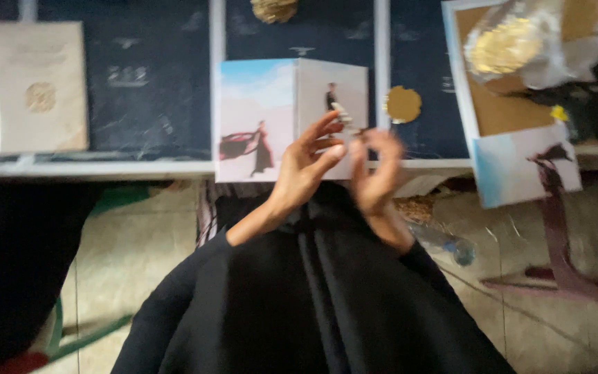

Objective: Assembling invitation cards by applying hot glue to gold seals and sticking them onto the cards before stacking them.

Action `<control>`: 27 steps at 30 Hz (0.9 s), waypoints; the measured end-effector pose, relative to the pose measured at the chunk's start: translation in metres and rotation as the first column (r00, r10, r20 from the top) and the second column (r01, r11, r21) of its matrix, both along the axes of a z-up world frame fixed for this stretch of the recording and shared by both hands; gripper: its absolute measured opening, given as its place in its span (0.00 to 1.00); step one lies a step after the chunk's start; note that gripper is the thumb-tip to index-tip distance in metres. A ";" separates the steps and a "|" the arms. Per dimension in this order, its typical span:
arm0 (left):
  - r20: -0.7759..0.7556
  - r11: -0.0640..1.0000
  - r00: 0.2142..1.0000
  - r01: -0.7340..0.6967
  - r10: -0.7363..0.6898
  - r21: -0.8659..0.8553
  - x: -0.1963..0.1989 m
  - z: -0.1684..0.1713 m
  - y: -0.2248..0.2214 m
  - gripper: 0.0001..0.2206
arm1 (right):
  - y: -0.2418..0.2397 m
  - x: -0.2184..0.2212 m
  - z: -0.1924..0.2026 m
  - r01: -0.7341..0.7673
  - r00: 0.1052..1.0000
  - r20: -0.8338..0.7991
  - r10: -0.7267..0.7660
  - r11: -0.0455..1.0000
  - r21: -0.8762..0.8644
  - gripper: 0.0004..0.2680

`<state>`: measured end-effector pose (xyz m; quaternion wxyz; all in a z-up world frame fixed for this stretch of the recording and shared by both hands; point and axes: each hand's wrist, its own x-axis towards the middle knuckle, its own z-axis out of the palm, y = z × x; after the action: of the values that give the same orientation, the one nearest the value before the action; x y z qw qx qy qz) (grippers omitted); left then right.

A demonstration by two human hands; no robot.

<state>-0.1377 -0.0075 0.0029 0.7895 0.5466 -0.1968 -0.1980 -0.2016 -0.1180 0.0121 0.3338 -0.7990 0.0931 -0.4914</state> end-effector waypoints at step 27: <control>-0.371 0.967 0.924 0.005 0.093 0.255 0.007 0.036 0.057 0.11 | -0.333 -0.108 -0.061 0.637 0.305 -0.403 -0.863 0.499 -0.587 0.15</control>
<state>-0.1305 0.0499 0.0389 0.7412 0.5977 -0.0014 -0.3055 -0.3094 -0.4506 -0.0484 -0.1298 -0.8145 0.4901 -0.2820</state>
